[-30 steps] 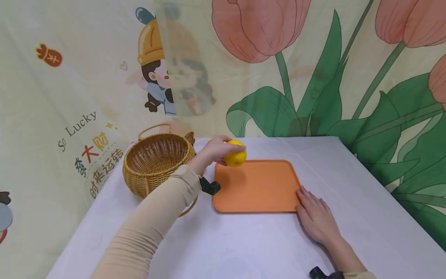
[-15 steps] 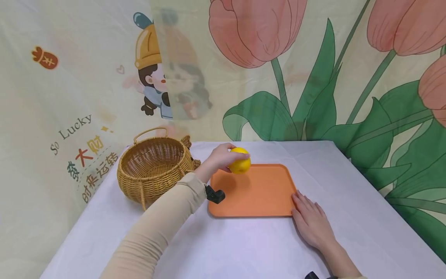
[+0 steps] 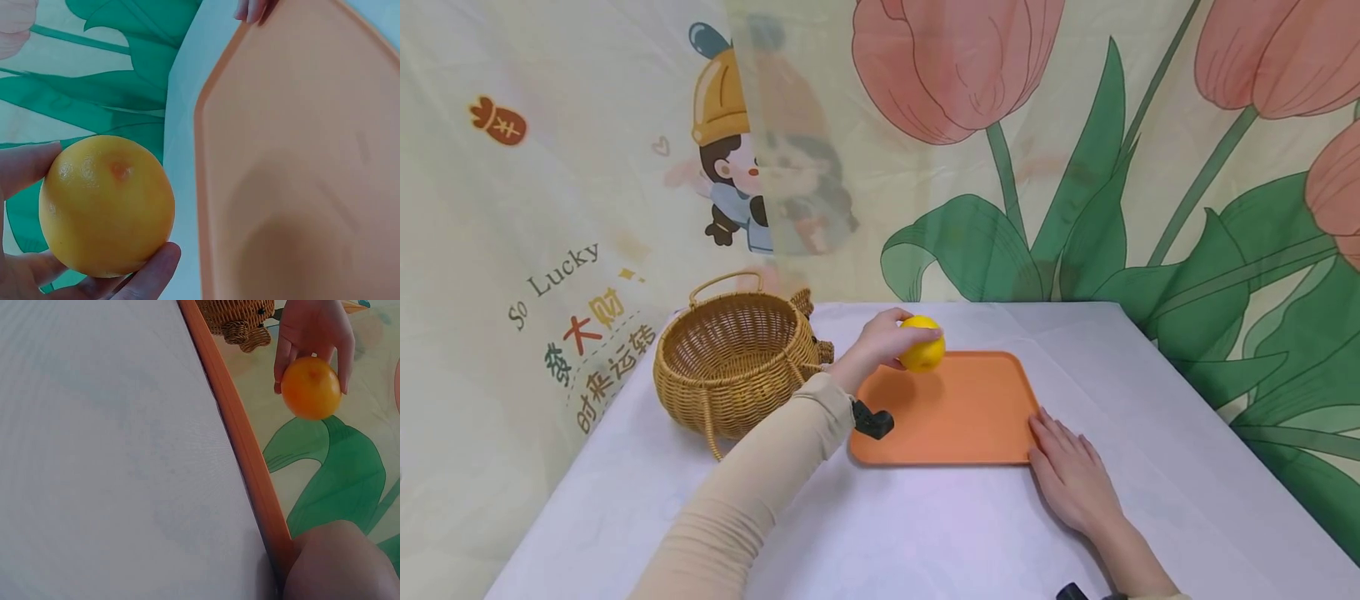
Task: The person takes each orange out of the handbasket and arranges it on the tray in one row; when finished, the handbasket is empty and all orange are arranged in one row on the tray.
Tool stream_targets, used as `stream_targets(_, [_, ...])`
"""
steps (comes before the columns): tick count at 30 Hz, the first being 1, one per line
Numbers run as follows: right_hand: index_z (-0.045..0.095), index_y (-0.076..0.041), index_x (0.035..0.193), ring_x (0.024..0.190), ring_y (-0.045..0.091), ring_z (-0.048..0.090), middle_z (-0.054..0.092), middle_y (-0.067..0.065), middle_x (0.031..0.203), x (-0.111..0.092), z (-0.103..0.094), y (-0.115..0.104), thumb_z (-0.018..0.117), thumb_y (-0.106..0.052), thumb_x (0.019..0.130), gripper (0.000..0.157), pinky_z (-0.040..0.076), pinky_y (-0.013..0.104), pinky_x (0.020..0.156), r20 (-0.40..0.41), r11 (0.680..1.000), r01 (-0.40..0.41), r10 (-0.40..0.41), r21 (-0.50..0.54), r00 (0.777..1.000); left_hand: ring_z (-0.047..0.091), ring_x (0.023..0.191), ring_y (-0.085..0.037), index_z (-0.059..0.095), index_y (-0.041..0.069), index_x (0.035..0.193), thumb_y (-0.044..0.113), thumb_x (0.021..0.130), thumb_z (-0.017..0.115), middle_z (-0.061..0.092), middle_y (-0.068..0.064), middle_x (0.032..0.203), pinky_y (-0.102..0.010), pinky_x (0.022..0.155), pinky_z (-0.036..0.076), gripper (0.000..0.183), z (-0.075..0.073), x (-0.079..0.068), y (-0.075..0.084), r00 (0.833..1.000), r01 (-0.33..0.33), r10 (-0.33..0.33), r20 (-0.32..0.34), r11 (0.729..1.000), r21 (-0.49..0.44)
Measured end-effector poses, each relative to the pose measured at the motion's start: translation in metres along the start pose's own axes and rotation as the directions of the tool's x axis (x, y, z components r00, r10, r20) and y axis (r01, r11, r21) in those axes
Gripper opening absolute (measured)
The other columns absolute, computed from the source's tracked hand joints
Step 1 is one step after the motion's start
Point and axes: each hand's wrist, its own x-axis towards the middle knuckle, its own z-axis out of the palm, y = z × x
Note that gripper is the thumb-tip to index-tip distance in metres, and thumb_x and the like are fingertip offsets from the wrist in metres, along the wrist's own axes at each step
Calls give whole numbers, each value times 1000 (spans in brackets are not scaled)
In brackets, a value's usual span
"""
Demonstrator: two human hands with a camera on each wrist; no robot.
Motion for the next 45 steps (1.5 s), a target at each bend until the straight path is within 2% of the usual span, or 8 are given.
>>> stream_targets(12, [38, 1, 156, 148, 45, 25, 30, 19, 164, 0, -1, 1, 40, -35, 110, 58, 13, 65, 118, 2, 1000, -5, 5, 6, 1000, 62, 99, -27, 58, 8, 134, 43, 86, 81, 60, -11, 118, -49, 82, 60, 64, 13, 9, -3, 1000, -1, 1, -7, 1000, -6])
stream_targets(17, [38, 1, 156, 149, 45, 25, 30, 19, 164, -1, -1, 2, 40, -36, 110, 59, 12, 65, 118, 5, 1000, -12, 12, -3, 1000, 61, 100, -28, 57, 7, 136, 41, 87, 80, 59, -13, 120, -52, 86, 58, 64, 19, 10, -2, 1000, 3, -3, -1, 1000, -9])
stream_targets(24, [38, 0, 156, 149, 45, 25, 30, 19, 164, 0, -1, 0, 41, -37, 110, 60, 12, 66, 118, 14, 1000, -24, 24, -8, 1000, 61, 98, -26, 57, 7, 135, 43, 88, 79, 60, -11, 117, -48, 82, 60, 63, 24, 11, -4, 1000, 3, -3, -11, 1000, 9])
stream_targets(31, [38, 0, 156, 149, 44, 25, 30, 18, 164, 0, 0, -1, 42, -38, 110, 60, 12, 66, 118, 21, 1000, -26, 26, -1, 999, 62, 94, -25, 58, 7, 132, 41, 86, 81, 61, -10, 114, -46, 83, 59, 61, 31, 8, -6, 999, 19, -19, -28, 1000, -17])
stream_targets(35, [39, 0, 156, 148, 44, 26, 31, 18, 164, -1, 1, 0, 41, -36, 110, 59, 13, 66, 117, 16, 1000, -15, 15, -2, 1000, 61, 93, -25, 57, 5, 132, 41, 86, 81, 61, -10, 113, -48, 84, 59, 63, 35, 6, -8, 999, 23, -24, -30, 1000, -13])
stream_targets(39, [40, 0, 155, 148, 44, 27, 32, 18, 163, -2, 1, 1, 41, -35, 110, 57, 14, 66, 117, 6, 1000, -3, 3, 3, 1000, 61, 92, -26, 56, 3, 128, 43, 86, 81, 61, -11, 110, -52, 85, 58, 63, 38, 7, -10, 998, 34, -34, -49, 999, -9])
stream_targets(45, [40, 0, 155, 148, 44, 26, 32, 18, 163, -1, 1, 1, 41, -36, 110, 58, 14, 66, 117, 2, 1000, -14, 14, -5, 1000, 61, 89, -25, 56, 1, 123, 46, 85, 81, 60, -10, 105, -47, 81, 60, 64, 47, 12, -11, 993, 57, -56, -101, 998, 7])
